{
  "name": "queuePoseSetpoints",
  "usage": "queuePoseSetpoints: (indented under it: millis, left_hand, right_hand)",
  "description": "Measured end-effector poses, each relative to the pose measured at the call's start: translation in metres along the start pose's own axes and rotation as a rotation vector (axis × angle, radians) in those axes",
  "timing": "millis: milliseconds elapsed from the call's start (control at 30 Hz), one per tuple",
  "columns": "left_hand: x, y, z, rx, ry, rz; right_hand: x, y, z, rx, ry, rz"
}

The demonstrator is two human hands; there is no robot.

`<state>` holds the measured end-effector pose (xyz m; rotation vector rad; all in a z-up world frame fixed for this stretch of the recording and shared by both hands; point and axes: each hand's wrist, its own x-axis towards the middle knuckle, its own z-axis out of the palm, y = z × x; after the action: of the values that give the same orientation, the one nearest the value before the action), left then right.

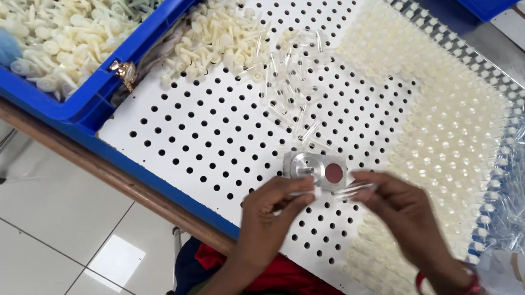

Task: The person repeatedly picks a white cotton tip and a clear plastic stick, joins them using a small metal press, and places the assembled swab into a perforated tray. The process continues throughout the clip, with the person handling the components one at a time and arranging the finished swabs in rows.

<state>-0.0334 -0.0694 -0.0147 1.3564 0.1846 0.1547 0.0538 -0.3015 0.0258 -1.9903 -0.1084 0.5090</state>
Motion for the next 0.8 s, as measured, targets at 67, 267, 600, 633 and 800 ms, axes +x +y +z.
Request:
queuePoseSetpoints:
  millis: [67,267,600,633,800]
  left_hand:
    - [-0.003,-0.012,0.01,-0.12,0.001,-0.003]
    - [0.008,-0.023,-0.007,-0.358,-0.143,-0.125]
    - [0.061,-0.001,-0.011,0.375,-0.098,0.423]
    - [0.076,-0.008,-0.023,0.375,-0.107,0.423]
    - [0.135,-0.018,-0.064,1.073,0.195,0.425]
  right_hand:
    - [-0.008,-0.006,0.018,0.058,0.032,-0.03]
    - [-0.008,-0.01,0.032,-0.267,0.076,-0.465]
    - [0.071,-0.012,-0.02,-0.212,0.15,-0.329]
    - [0.09,-0.006,-0.047,-0.21,0.158,-0.325]
    - [0.176,0.038,-0.159,-1.153,0.632,-0.687]
